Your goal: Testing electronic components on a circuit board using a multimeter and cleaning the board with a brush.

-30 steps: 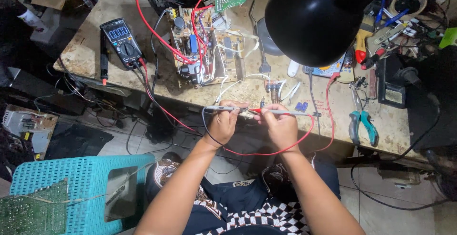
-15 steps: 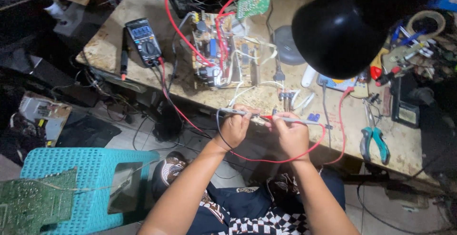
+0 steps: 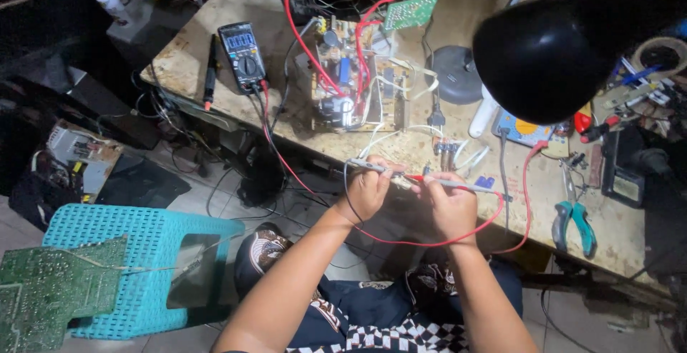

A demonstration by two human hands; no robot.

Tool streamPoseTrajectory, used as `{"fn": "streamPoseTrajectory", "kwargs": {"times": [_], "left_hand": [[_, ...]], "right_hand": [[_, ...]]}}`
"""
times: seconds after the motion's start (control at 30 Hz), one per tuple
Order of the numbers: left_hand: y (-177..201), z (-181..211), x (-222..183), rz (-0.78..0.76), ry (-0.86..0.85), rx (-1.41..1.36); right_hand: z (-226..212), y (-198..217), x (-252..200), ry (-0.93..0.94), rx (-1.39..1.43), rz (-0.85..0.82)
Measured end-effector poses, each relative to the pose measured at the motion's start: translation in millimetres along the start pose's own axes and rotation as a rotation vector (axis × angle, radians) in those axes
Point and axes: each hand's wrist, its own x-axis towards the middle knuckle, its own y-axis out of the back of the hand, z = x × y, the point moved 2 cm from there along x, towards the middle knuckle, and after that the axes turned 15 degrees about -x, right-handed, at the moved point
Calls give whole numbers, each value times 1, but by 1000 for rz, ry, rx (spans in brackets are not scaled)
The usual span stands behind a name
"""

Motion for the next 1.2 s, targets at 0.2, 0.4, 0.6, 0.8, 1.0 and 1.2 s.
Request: {"fn": "streamPoseTrajectory", "kwargs": {"times": [0.2, 0.4, 0.6, 0.8, 1.0, 1.2], "left_hand": [[-4, 7, 7, -33, -11, 2], [-3, 9, 7, -55, 40, -28], [-5, 5, 5, -53, 42, -33], [-4, 0, 2, -49, 22, -30], [-4, -4, -2, 19, -10, 17], [2, 3, -2, 40, -19, 4]], "right_hand": [[-3, -2, -3, 15, -35, 30], [-7, 0, -10, 3, -56, 35], [-13, 0, -14, 3, -114, 39], [-19, 0, -16, 0, -128, 38], [-1, 1, -12, 51, -317, 65], [-6, -2, -17, 31, -253, 58]]}}
